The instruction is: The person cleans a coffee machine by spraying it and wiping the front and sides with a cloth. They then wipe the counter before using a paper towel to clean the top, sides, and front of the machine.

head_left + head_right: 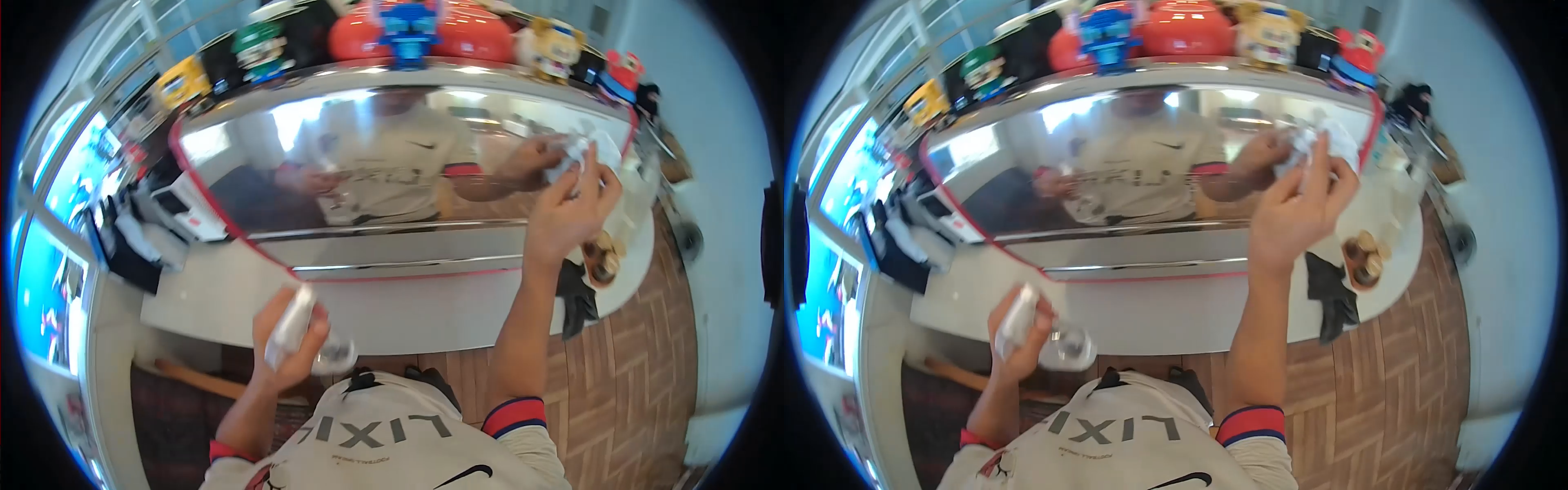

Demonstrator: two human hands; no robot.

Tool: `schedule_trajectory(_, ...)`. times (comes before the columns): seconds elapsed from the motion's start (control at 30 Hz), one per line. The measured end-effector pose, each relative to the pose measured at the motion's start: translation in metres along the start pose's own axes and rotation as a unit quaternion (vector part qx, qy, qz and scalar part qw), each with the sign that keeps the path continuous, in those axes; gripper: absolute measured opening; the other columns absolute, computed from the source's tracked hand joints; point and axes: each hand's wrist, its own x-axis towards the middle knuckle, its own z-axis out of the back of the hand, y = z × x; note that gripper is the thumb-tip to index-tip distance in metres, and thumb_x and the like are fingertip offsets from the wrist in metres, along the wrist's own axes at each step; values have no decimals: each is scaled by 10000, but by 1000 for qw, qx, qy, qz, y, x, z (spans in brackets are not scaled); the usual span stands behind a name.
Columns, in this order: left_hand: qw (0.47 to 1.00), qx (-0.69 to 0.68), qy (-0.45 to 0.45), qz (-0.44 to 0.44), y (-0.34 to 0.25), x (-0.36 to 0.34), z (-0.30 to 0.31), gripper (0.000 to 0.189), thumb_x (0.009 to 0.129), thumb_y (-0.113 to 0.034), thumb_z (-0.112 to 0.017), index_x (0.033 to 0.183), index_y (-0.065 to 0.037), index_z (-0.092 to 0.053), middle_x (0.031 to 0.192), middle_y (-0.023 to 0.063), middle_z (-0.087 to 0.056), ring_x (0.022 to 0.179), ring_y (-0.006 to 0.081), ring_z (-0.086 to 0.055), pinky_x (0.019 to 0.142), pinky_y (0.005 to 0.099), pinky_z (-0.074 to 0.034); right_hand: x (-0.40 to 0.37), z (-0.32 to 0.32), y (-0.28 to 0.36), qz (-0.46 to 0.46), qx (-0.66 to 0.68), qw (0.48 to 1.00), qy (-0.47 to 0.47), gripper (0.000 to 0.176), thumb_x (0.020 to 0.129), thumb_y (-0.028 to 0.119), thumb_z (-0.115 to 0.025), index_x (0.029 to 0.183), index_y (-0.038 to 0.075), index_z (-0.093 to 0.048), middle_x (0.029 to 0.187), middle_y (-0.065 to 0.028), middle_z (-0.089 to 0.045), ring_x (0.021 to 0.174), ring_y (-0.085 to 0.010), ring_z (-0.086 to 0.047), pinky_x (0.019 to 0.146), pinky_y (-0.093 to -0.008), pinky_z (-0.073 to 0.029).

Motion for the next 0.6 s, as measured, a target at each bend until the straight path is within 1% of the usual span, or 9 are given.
schedule_trajectory(0.03, 998, -10, -55, -3, -11, 16, -4, 136, 846, -108, -676, 883, 16, -636, 811, 109, -600, 691, 201, -588, 629, 320, -464, -2, -5, 4, 12, 10, 1000, -26, 431, 869, -63, -564, 1288, 6, -633, 1097, -176, -505, 892, -301, -584, 729, -381, -519)
schedule_trajectory(0.1, 996, 41, -28, -79, -24, 52, 0, 115, 874, -87, -659, 878, 24, -629, 788, 105, -594, 684, 187, -573, 615, 307, -448, -19, -7, 24, 35, 48, 998, 5, 442, 864, -71, -562, 1292, 12, -635, 1082, -169, -500, 892, -288, -578, 728, -372, -514)
schedule_trajectory(0.2, 997, 4, -21, -76, -43, 95, -29, 119, 886, -88, -663, 887, 25, -627, 786, 100, -591, 679, 176, -560, 610, 301, -439, -24, -4, 20, 74, 76, 993, 46, 470, 859, -79, -572, 1315, 18, -624, 1064, -156, -496, 882, -266, -568, 730, -355, -508)
schedule_trajectory(0.3, 989, -74, -7, -126, -38, 114, -46, 118, 891, -89, -668, 899, 22, -627, 781, 96, -584, 664, 175, -542, 609, 309, -437, -2, 0, -7, 16, 5, 1000, -24, 422, 884, -44, -579, 1297, 22, -634, 1084, -169, -504, 927, -283, -590, 760, -372, -522)
schedule_trajectory(0.37, 993, -66, 5, -101, -33, 114, -47, 152, 943, -148, -644, 953, -2, -602, 779, -3, -563, 712, 48, -484, 624, 234, -411, -2, -3, -7, -32, 5, 999, -29, 419, 891, -33, -580, 1302, 24, -631, 1096, -176, -509, 955, -300, -593, 771, -383, -526)
schedule_trajectory(0.4, 992, -73, 14, -105, -32, 110, -43, 152, 943, -148, -644, 953, -2, -602, 779, -3, -563, 712, 48, -484, 624, 234, -411, -4, -4, -4, -81, 13, 996, -34, 415, 897, -22, -580, 1307, 27, -627, 1107, -182, -514, 982, -317, -597, 781, -394, -531)
schedule_trajectory(0.43, 992, -61, 16, -112, -30, 103, -35, 154, 943, -150, -640, 953, -1, -602, 777, 0, -563, 709, 50, -487, 624, 234, -412, -14, -7, 9, -56, 1, 998, -14, 433, 904, -14, -560, 1333, 27, -606, 1133, -194, -520, 1025, -341, -597, 801, -408, -535)
schedule_trajectory(0.5, 992, -41, 24, -113, -25, 87, -13, 130, 915, -114, -647, 923, 12, -616, 780, 45, -573, 686, 102, -529, 610, 264, -423, -44, -15, 50, 115, 20, 992, 46, 447, 904, -10, -543, 1347, 27, -593, 1142, -204, -523, 1032, -361, -600, 807, -410, -534)
schedule_trajectory(0.6, 995, -21, 41, -93, -11, 59, 32, 111, 878, -83, -658, 885, 24, -631, 787, 90, -586, 665, 159, -577, 599, 297, -441, -46, -15, 61, 126, -8, 991, 39, 444, 884, -8, -534, 1318, 30, -614, 1149, -202, -533, 988, -358, -609, 824, -445, -511)
